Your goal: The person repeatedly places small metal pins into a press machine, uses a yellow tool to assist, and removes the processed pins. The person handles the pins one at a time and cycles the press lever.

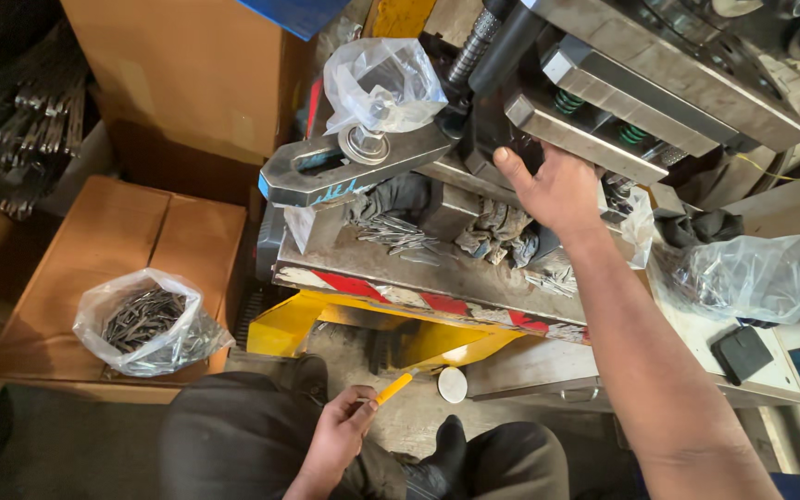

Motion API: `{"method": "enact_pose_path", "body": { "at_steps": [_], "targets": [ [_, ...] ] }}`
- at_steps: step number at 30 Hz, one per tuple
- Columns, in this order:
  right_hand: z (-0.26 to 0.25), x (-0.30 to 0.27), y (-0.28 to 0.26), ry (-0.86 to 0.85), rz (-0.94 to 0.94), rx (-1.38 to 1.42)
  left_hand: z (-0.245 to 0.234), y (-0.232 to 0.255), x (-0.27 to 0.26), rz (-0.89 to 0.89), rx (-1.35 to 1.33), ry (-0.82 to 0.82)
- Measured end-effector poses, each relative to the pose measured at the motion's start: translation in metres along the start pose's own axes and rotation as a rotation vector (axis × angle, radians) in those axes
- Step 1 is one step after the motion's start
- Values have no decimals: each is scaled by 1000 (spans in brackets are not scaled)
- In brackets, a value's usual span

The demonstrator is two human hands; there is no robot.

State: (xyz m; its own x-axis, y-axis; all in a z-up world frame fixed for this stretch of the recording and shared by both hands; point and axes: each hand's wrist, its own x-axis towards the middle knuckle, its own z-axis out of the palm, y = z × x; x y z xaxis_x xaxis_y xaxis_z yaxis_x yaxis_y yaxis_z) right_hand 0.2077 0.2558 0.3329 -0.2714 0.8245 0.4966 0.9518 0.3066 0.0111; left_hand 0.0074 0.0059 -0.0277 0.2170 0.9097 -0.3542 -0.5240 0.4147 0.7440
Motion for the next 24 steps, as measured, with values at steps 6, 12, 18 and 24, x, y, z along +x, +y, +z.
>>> {"method": "enact_pose_path", "body": {
  "at_steps": [6,12,18,24],
  "targets": [
    [4,-2,3,-5,10,-26,2,6,-4,-4,4,3],
    [3,-4,7,83,-124,-1,5,14,-8,-2,9,-2],
    [1,-7,7,99,-161,15,5,12,-8,-8,-1,8],
    [-3,-8,5,83,-171,-8,2,3,-3,28,-2,-2]
  ]
}}
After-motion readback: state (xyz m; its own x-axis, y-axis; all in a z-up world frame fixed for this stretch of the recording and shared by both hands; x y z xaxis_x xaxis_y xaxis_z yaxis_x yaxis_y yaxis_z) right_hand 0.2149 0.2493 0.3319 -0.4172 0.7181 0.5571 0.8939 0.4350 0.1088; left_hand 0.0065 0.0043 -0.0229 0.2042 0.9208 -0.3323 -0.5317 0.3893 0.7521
